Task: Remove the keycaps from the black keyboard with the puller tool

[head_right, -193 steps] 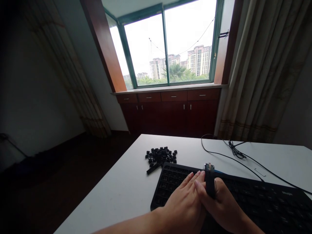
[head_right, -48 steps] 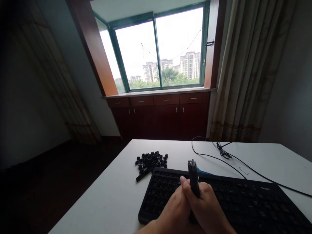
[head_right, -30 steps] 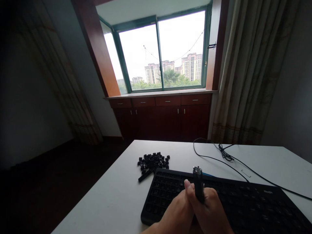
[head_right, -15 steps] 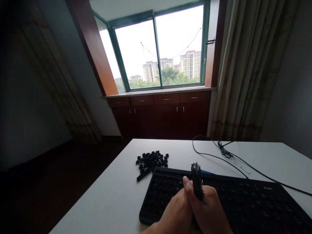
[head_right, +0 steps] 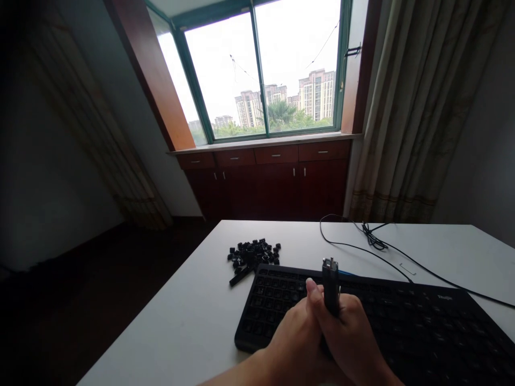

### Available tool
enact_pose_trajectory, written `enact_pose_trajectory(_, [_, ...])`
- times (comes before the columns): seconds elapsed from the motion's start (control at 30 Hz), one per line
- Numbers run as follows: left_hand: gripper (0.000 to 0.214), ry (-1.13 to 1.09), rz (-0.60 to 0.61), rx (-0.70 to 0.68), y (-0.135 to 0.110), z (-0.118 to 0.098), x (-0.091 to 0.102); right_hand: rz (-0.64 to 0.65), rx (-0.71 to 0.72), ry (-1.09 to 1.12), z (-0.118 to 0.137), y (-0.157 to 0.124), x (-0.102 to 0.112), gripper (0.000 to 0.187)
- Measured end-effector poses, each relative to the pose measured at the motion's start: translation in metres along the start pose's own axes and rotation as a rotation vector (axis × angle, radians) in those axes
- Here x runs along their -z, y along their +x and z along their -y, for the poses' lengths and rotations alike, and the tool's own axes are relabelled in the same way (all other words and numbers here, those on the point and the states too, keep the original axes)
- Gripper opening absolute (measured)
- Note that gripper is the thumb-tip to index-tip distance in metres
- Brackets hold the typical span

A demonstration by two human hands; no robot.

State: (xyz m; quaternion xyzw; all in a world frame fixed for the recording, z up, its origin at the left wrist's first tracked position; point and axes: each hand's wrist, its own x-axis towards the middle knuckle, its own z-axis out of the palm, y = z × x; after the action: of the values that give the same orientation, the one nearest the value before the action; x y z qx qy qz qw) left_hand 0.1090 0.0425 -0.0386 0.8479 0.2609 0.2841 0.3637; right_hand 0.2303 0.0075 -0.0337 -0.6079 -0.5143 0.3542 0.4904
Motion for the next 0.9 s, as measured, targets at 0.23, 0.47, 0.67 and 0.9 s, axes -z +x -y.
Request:
enact_pose_trajectory(0.23, [0.069, -0.021, 0.018, 0.003, -0.002, -0.012, 0.007, -0.001, 0.045, -0.001, 0.006, -0.003, 0.003, 0.055])
enact_pose_trajectory(0.47, [0.067, -0.036, 0.018, 0.034, 0.000, -0.015, 0.009, -0.037, 0.034, 0.059, 0.017, -0.003, 0.003, 0.058])
enact_pose_trajectory(0.67, [0.096, -0.119, -0.015, 0.033, 0.000, -0.017, 0.011, -0.156, -0.014, 0.113, 0.027, 0.002, 0.000, 0.059])
enact_pose_trajectory(0.9, [0.091, -0.122, 0.079, -0.006, -0.001, -0.015, 0.032, -0.045, 0.000, 0.119, 0.025, 0.007, 0.005, 0.064])
